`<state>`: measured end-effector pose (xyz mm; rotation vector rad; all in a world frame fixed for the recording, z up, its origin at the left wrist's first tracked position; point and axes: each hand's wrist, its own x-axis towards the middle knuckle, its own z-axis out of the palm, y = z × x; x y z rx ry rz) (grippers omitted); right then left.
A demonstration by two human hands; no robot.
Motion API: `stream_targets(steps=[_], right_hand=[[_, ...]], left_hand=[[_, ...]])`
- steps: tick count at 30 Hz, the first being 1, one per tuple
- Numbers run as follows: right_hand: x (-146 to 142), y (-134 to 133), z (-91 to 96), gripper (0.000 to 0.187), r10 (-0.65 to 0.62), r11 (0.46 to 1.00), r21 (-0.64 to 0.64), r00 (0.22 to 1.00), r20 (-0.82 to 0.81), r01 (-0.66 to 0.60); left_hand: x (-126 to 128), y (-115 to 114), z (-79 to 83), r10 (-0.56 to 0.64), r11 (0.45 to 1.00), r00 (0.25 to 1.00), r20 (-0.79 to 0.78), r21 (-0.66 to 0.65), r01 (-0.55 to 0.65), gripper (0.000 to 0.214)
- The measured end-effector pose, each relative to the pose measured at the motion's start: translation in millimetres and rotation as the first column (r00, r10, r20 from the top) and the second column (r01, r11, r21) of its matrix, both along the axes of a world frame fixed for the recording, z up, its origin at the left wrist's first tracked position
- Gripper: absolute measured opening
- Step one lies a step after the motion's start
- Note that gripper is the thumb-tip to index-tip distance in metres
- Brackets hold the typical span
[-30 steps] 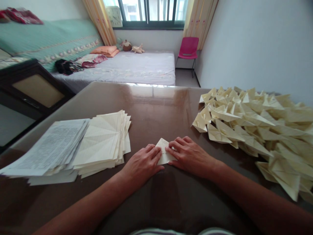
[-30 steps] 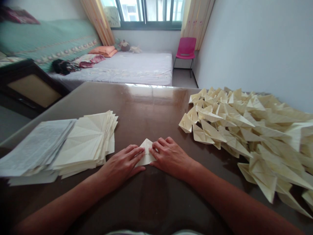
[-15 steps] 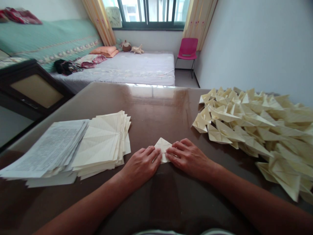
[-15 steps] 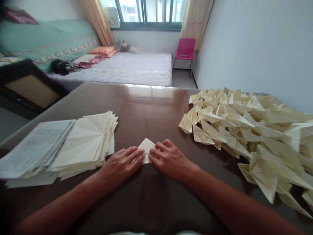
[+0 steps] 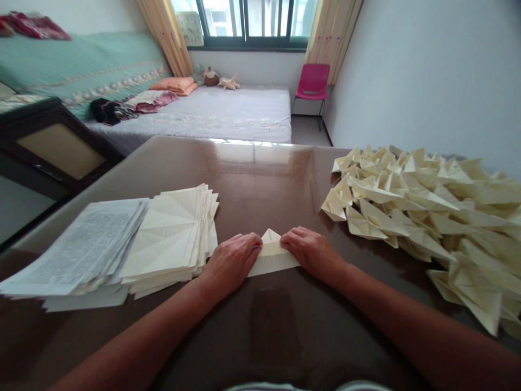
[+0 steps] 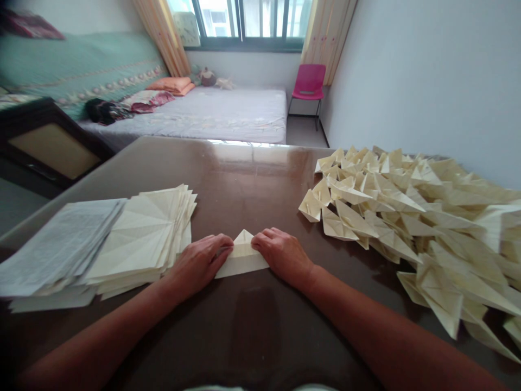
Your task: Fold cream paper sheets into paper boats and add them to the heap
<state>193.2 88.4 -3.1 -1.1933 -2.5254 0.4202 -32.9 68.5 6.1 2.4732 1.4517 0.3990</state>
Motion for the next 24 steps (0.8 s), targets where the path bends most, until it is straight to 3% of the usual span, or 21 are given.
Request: stream_targets(steps=[7, 16, 20, 24], right_hand=[[-4, 4, -8.0, 0.02, -0.12, 0.993, 0.013, 0.993, -0.007, 0.12], [-7, 5, -5.8, 0.022, -0.167, 0.986, 0.028, 0.983, 0.074, 0.165], [-9, 4, -4.9, 0.021, -0.17, 0.985, 0.035, 0.98, 0.1, 0.167], [-8, 5, -6.0, 0.019, -0.17, 0.985, 0.042, 0.98, 0.107, 0.166]], left_hand=[[3, 4, -3.2, -0.013, 1.0, 0.999, -0.038, -0.016, 0.013, 0.023], [4, 0, -11.1, 0.002, 0.988, 0.978, -0.207, 0.15, 0.03, 0.029], [7, -8, -8.7, -0.119, 0.935, 0.958, -0.261, 0.295, 0.196, 0.035], [14, -17, -5.1, -0.245, 0.925, 0.913, -0.327, 0.202, 0.321, 0.034]])
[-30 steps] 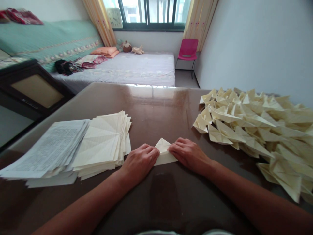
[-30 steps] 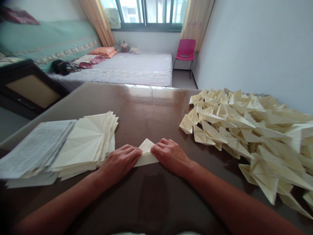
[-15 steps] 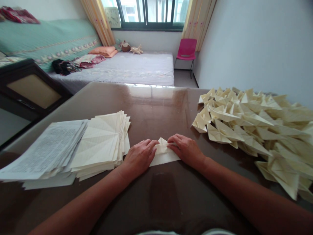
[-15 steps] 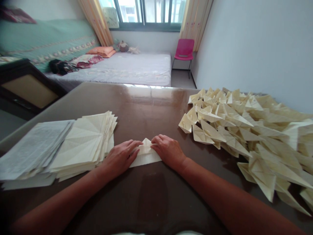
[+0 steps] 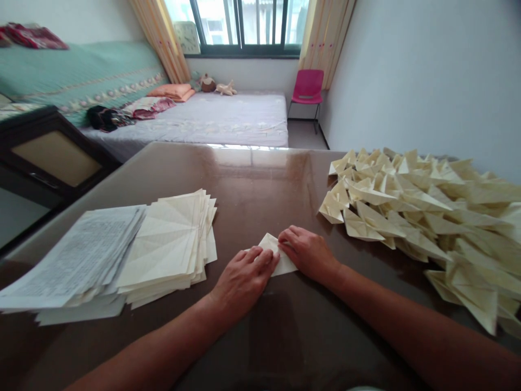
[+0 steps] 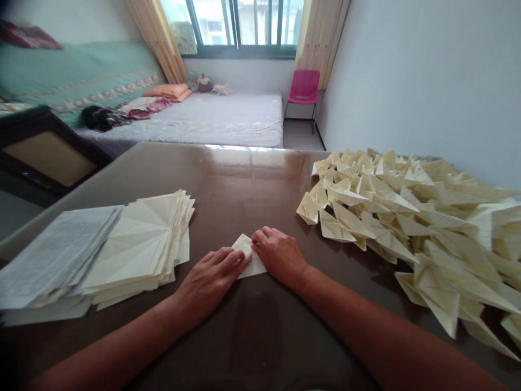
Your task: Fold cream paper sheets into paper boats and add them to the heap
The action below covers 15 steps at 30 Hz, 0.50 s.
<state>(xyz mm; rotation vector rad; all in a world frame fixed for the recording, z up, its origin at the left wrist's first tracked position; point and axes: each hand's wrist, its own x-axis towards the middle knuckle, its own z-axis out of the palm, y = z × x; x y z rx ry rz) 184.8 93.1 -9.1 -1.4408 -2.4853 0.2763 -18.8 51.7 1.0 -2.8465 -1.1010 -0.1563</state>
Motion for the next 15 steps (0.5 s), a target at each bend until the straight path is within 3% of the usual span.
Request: stream_targets(steps=[4, 7, 9, 15], right_hand=[[3, -5, 3.8, 0.017, 0.041, 0.993, 0.113, 0.999, 0.028, -0.044], [4, -17, 10.5, 0.021, 0.165, 0.948, 0.25, 0.977, 0.136, -0.195], [3, -27, 14.3, 0.027, 0.234, 0.925, 0.248, 0.946, 0.225, -0.288], [1, -47, 14.5, 0.031, 0.138, 0.938, 0.237, 0.901, 0.412, -0.252]], left_hand=[[3, -2, 0.9, 0.007, 0.999, 0.999, -0.039, -0.038, -0.009, 0.033], [2, -1, 1.5, 0.019, 0.998, 0.999, -0.043, -0.055, -0.022, 0.033], [2, -1, 2.4, 0.028, 0.998, 0.999, -0.047, -0.063, -0.031, 0.032], [3, 0, 6.3, 0.038, 0.997, 0.997, -0.066, -0.063, -0.042, 0.029]])
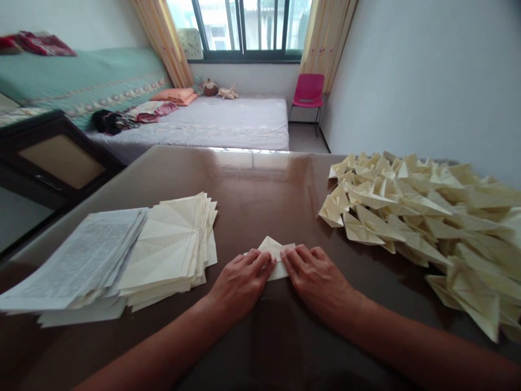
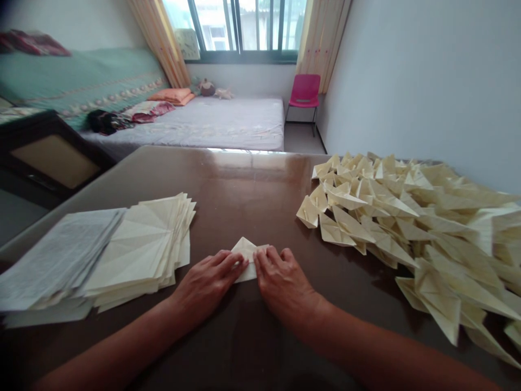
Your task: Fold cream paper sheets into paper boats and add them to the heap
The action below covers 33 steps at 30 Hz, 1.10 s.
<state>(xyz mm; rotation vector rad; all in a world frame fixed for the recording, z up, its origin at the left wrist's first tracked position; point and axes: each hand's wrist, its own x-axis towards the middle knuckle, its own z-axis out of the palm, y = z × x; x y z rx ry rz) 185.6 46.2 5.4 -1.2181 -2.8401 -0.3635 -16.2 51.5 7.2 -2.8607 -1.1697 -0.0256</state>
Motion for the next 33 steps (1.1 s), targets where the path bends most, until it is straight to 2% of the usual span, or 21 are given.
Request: stream_targets(steps=[4, 8, 11, 13, 16, 21, 29, 33], right_hand=[[3, -7, 1.6, 0.03, -0.095, 0.995, 0.019, 0.993, 0.07, 0.093], [8, -3, 12.0, 0.023, -0.152, 0.985, -0.062, 0.984, 0.088, 0.158], [12, 14, 16.3, 0.015, -0.166, 0.977, -0.142, 0.986, -0.017, 0.162], [14, 27, 13.9, 0.016, -0.199, 0.972, -0.157, 0.971, -0.135, 0.177], [13, 39, 5.7, 0.03, -0.193, 0.967, -0.21, 0.949, -0.25, 0.142], [7, 36, -1.3, 0.021, -0.211, 0.934, -0.347, 0.909, -0.359, 0.08], [9, 38, -9.6, 0.025, -0.35, 0.856, -0.516, 0.764, -0.541, 0.027], [9, 37, -15.4, 0.018, -0.396, 0.803, -0.591, 0.673, -0.625, -0.078]], left_hand=[[-3, -1, 1.1, 0.015, 1.0, 1.0, 0.002, 0.007, -0.015, 0.029], [-10, -2, 0.8, 0.047, 0.997, 0.999, 0.005, 0.054, -0.047, 0.028], [-15, 1, -0.4, 0.056, 0.997, 0.997, 0.05, 0.054, -0.058, 0.023], [-16, 4, -1.2, 0.042, 0.998, 0.995, 0.092, 0.043, -0.047, 0.017], [-15, 8, -2.3, 0.012, 0.998, 0.992, 0.127, 0.063, -0.021, 0.013], [-14, 8, -6.4, 0.007, 0.988, 0.988, 0.154, 0.154, -0.031, 0.009], [-16, 8, -10.1, -0.052, 0.97, 0.993, 0.103, 0.242, 0.025, 0.018], [-19, 10, -15.2, -0.061, 0.961, 0.988, 0.139, 0.275, 0.02, 0.021]])
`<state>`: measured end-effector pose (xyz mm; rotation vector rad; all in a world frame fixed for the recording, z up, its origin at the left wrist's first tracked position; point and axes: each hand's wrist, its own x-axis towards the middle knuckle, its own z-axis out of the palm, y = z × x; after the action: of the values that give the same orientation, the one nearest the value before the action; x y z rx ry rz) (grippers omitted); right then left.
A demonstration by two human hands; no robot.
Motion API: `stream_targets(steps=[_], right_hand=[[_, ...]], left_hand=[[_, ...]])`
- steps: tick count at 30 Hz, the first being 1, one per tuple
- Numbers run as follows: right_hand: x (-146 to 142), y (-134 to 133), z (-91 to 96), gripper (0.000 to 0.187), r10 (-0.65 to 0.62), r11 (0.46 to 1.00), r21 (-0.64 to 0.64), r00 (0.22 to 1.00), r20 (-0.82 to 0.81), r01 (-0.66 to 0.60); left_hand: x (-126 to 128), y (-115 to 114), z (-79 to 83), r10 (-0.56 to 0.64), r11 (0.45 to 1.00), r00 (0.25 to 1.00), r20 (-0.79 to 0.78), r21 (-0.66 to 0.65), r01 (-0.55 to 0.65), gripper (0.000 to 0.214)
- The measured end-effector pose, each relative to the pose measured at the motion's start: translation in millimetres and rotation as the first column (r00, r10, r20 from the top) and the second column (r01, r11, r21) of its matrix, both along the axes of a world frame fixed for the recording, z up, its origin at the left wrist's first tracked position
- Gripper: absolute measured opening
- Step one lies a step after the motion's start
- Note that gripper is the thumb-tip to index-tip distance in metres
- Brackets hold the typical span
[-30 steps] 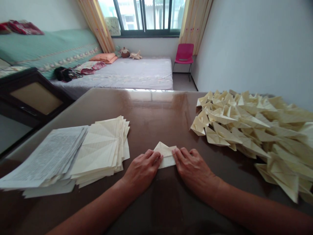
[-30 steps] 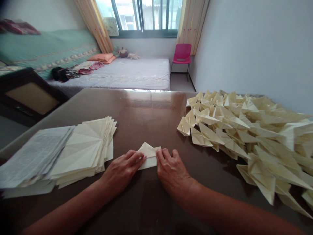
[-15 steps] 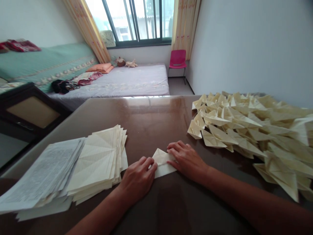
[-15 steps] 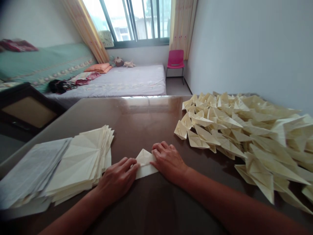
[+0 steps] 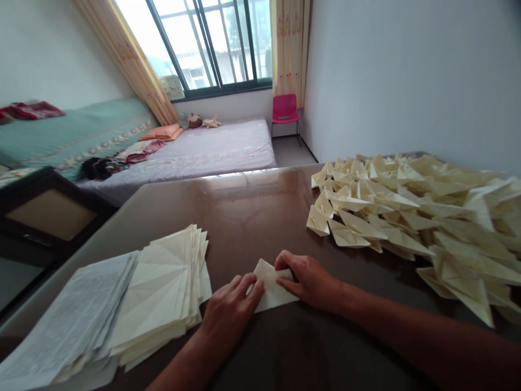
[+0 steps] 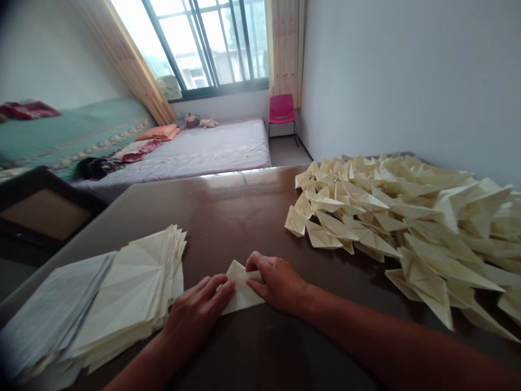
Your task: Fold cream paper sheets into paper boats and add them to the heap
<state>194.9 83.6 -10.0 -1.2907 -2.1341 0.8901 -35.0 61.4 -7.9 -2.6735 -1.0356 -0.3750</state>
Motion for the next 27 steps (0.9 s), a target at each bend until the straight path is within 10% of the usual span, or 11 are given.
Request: stream_targets(steps=[6, 16, 27], right_hand=[[1, -1, 0.2, 0.03, 0.064, 0.998, -0.012, 0.986, -0.156, -0.067], [-6, 0, -2.1, 0.026, -0.032, 0.999, 0.003, 0.999, -0.033, 0.033], [-6, 8, -4.5, 0.03, -0.024, 0.999, 0.038, 0.989, -0.144, 0.029]], left_hand=[[7, 3, -1.3, 0.046, 0.996, 0.995, 0.092, 0.073, -0.053, 0.042], [9, 17, 1.6, 0.249, 0.909, 0.944, 0.215, -0.388, -0.151, 0.018], [15, 17, 8.0, 0.245, 0.916, 0.917, 0.314, -0.384, -0.114, 0.018]])
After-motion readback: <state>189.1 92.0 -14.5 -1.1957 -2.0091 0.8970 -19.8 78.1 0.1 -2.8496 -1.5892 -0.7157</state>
